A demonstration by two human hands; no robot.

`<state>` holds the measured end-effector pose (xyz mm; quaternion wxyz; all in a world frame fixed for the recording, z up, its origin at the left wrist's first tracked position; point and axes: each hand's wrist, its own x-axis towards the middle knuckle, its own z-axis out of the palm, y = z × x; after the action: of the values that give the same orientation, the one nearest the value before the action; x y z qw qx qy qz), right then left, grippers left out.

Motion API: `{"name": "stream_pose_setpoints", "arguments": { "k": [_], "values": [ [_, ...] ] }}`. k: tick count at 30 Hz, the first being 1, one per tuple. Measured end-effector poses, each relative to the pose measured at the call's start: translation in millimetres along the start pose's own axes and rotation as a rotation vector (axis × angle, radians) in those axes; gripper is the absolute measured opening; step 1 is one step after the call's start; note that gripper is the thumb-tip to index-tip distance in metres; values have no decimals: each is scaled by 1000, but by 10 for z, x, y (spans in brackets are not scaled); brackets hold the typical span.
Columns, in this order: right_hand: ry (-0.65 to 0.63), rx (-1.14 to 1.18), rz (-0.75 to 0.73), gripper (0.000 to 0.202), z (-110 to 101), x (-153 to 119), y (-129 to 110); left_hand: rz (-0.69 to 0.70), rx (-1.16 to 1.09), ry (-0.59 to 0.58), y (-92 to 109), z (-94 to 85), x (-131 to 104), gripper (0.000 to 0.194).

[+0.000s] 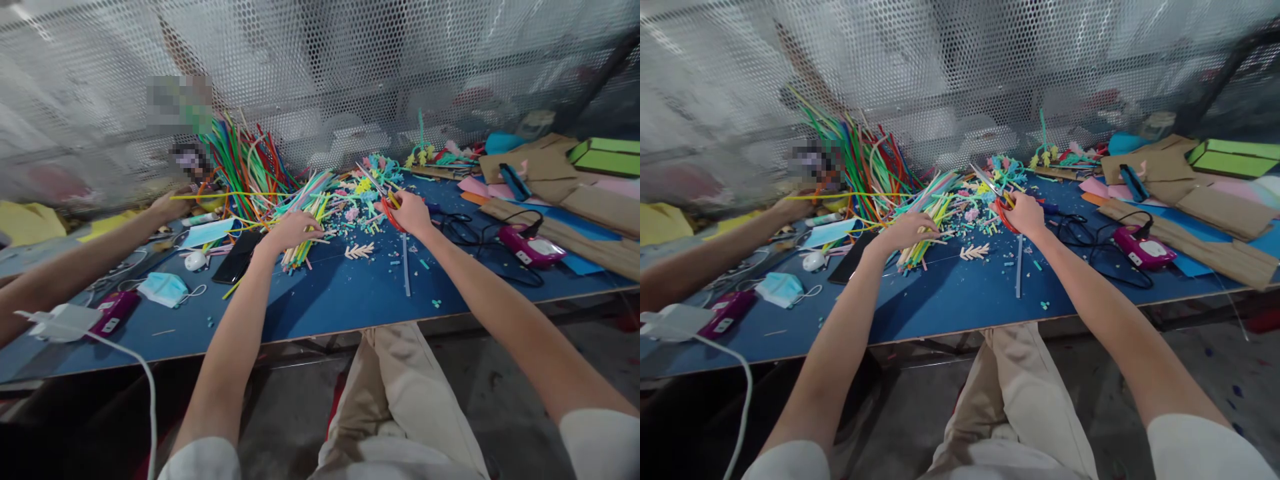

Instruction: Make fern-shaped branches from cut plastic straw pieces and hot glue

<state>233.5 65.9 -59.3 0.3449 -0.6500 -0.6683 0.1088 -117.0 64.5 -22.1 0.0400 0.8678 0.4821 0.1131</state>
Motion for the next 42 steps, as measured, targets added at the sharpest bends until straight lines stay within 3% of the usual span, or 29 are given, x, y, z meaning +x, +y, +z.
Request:
{"name": "stream_pose_setpoints", "arguments": {
  "k": [3,9,14,22,25,29,36,42],
  "values": [
    [-4,13,-15,61,7,-8,-2,-30,36,57,83,17,-2,28],
    [-10,27,-122,63,65,-45,-28,-70,44,408,277,43,57,27],
    [27,90,-255,68,143,-62,-24,-36,-36,588,368,45,155,24],
    [33,118,-360,63,190,-67,-7,43,77,679,502,117,304,26],
    [35,132,-349,63,194,-72,-9,-2,88,702,512,86,367,26],
    [20,154,-349,63,170,-78,-27,-92,-28,744,539,134,404,23],
    [-118,155,-346,65,96,-141,-131,9,-253,841,622,373,274,39],
    [-197,171,-354,65,80,-190,-185,21,-355,794,665,443,177,39]
  ]
}}
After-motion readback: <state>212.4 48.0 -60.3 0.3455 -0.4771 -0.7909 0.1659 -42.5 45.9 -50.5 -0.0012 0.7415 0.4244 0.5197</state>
